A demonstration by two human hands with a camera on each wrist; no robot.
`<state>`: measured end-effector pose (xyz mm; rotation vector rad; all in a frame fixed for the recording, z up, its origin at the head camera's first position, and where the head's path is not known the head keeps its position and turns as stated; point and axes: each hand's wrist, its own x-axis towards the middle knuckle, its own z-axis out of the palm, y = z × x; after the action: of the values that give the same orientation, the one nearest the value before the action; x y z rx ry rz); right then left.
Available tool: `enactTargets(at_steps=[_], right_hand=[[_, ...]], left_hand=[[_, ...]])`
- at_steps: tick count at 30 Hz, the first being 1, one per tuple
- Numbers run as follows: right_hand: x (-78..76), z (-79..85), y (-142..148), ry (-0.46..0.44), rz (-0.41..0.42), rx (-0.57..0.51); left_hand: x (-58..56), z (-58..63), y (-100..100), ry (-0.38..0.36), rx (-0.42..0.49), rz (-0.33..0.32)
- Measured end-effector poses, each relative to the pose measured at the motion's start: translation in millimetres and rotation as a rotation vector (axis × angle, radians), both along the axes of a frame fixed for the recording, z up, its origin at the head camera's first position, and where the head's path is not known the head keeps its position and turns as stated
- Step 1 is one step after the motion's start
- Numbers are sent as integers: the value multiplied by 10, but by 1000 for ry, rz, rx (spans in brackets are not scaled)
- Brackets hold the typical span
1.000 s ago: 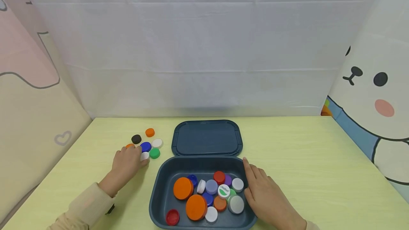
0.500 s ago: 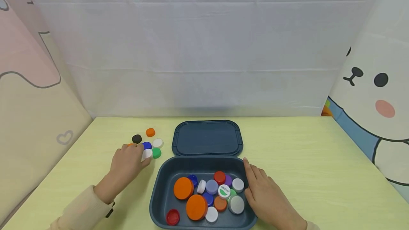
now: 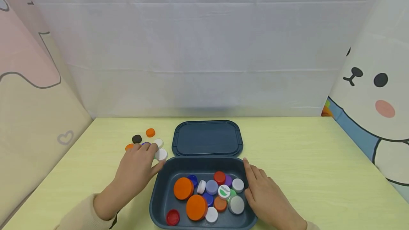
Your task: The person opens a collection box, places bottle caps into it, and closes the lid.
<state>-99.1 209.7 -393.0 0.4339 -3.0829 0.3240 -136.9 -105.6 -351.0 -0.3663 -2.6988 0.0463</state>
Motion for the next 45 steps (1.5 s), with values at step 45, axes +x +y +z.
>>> enactTargets(at_steps=[45], right_hand=[[-10,0,5,-38,-5,0]], left_hand=[[349,-194,375,-323,-298,-147]])
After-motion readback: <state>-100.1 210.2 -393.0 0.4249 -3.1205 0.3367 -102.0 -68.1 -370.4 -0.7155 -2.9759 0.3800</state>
